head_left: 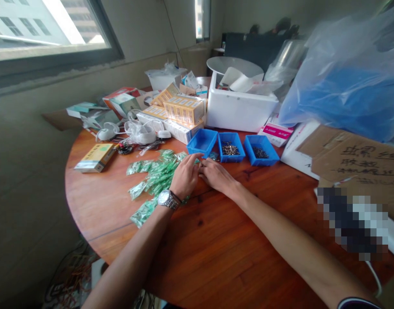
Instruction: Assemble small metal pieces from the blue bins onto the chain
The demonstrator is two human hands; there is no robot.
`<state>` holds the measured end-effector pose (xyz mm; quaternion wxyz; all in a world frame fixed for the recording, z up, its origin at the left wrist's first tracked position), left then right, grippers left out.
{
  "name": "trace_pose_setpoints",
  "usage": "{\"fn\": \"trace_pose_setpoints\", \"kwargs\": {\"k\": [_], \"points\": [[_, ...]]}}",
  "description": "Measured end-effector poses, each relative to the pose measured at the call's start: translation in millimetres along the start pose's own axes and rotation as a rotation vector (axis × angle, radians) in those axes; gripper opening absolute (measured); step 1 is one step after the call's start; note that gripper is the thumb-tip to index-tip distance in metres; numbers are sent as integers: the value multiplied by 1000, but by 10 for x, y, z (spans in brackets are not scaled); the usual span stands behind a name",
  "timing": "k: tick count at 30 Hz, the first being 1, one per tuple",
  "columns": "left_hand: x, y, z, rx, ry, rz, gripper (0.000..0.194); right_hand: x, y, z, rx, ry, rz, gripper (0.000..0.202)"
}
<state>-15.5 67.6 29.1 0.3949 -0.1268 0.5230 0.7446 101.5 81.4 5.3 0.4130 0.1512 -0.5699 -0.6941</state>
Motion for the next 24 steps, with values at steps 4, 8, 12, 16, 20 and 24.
{"fn": "trace_pose_setpoints", "kwargs": {"k": [4, 8, 12, 16, 20, 24], "points": [[-6, 3, 1, 2, -1, 4, 38, -43, -3, 13, -7, -2, 37, 18], [-12, 19, 0, -6, 2, 5, 38, -99, 158, -201, -288, -112, 339, 10], [-31, 11, -9, 10, -1, 2, 37, -194, 207, -617, -559, -389, 902, 15], [-45, -16, -23, 16, -10, -5, 37, -171, 196, -915, -751, -564, 1399, 26], [-37, -32, -33, 20, 0, 3, 36, -122, 259, -973, -847, -615, 1634, 31], [-40, -23, -33, 34, 6, 9, 35, -127, 338, -975, -884, -612, 1663, 31]]}}
Point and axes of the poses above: each hand's wrist, its own z-axis towards the middle knuckle, its own y-axis out of the back of the hand, x = y × z, the point moved 6 cm from there along z, towards the middle knuckle, and after that the axes turned 8 degrees about y, right-handed, at the moved point
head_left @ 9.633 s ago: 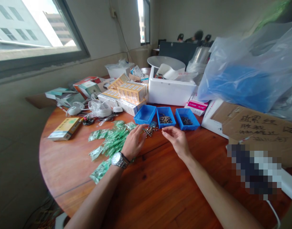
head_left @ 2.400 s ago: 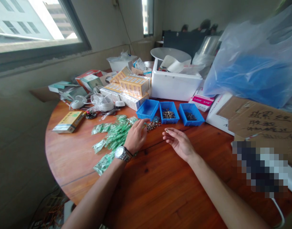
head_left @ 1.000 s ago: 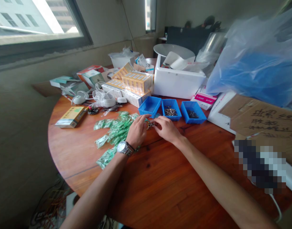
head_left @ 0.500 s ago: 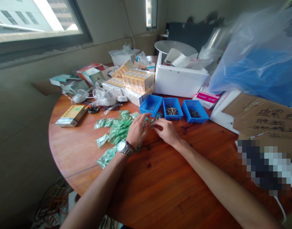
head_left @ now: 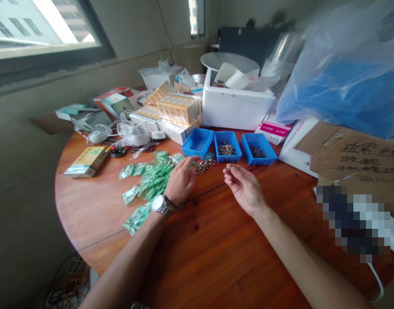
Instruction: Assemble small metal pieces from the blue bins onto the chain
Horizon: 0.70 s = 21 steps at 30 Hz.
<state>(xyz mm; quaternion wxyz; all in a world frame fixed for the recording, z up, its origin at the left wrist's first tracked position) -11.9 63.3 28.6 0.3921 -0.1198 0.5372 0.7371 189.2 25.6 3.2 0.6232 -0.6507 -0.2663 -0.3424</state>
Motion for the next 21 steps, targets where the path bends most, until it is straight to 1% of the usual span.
{"fn": "trace_pose_setpoints", "kwargs": {"k": [2, 4, 11, 15, 18, 21], "points": [[-13, 9, -1, 5, -4, 0, 35, 35, 12, -2, 7, 36, -44, 30], [-30, 14, -3, 9, -11, -4, 35, 72, 27, -12, 26, 101, -142, 28], [-44, 11, -4, 17, -20, -7, 34, 179, 35, -77, 118, 408, -610, 20], [-33, 14, -5, 13, -19, -4, 35, 252, -14, -130, 161, 588, -860, 15], [-34, 17, -7, 13, -22, -4, 35, 312, -75, -156, 200, 679, -960, 15], [-26, 24, -2, 8, -14, -7, 35, 416, -141, -119, 216, 761, -1031, 17]]}}
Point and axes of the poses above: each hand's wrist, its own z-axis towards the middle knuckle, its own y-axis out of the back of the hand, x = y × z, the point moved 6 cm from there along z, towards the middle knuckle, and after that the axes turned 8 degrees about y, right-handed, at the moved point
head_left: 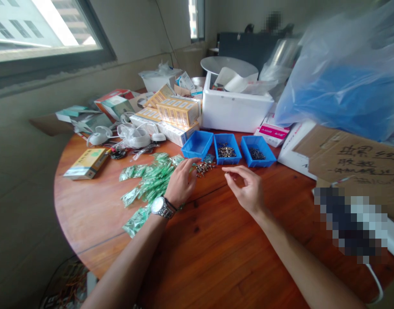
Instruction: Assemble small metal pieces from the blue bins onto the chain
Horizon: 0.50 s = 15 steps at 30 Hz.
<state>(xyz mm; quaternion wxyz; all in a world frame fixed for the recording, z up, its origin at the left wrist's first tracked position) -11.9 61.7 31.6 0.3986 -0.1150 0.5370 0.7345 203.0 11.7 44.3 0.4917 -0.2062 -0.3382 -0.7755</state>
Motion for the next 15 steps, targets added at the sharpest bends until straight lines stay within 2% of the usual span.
{"fn": "trace_pose_setpoints", "kwargs": {"k": [5, 9, 12, 15], "points": [[18, 11, 13, -9, 11, 7, 34, -96, 92, 408, -49, 136, -187, 20], [33, 7, 12, -21, 4, 11, 35, -428, 40, 744, -1, 137, -314, 22], [49, -4, 11, -26, 0, 12, 35, -606, -65, 824, 82, 113, -392, 23], [56, -7, 15, -30, 3, 9, 35, -550, -214, 736, 127, 125, -371, 20]]}}
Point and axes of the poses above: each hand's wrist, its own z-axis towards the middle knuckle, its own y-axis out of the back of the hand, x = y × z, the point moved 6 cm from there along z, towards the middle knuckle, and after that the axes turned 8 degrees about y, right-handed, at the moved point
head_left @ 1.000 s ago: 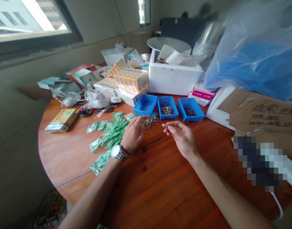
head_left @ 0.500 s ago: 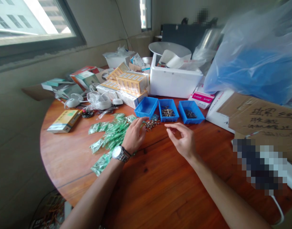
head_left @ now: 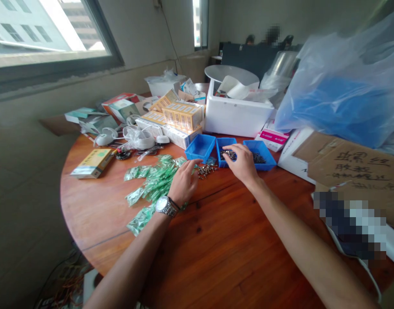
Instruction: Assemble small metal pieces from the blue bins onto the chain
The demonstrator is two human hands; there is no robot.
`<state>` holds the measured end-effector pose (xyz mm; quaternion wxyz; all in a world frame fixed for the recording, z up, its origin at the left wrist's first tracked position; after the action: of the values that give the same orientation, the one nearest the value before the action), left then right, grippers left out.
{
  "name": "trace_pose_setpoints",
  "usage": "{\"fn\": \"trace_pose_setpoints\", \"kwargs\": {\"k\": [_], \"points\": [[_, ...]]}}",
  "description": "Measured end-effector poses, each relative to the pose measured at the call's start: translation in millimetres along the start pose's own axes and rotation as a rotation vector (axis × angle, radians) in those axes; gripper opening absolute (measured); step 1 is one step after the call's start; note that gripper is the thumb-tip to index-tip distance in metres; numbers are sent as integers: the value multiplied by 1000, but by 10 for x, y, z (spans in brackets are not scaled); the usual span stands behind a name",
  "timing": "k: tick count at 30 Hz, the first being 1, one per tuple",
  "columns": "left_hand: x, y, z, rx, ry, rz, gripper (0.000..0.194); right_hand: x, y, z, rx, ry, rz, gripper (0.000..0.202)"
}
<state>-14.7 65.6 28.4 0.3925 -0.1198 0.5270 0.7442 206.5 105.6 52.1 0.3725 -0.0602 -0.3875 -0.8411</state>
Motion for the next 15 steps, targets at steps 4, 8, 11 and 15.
{"fn": "trace_pose_setpoints", "kwargs": {"k": [4, 8, 11, 15], "points": [[-14, 4, 7, 7, 5, 8, 35, 371, -349, -156, 226, 13, 136, 16], [-22, 14, 12, 4, 12, 5, 36, 596, -747, -273, 476, -11, 98, 13], [-29, 20, 12, -1, 10, -6, 37, 638, -882, -298, 546, -15, 18, 13], [-41, 22, 11, -5, 5, -10, 38, 651, -884, -316, 570, -21, -33, 14]]}}
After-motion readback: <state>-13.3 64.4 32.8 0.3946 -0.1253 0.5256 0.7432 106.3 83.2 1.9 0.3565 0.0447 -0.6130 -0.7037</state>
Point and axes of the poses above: each hand's wrist, its own z-axis towards the middle knuckle, its own y-axis out of the back of the hand, x = y × z, the point moved 6 cm from there along z, towards the middle knuckle, and after that the axes turned 8 degrees about y, right-handed, at the moved point
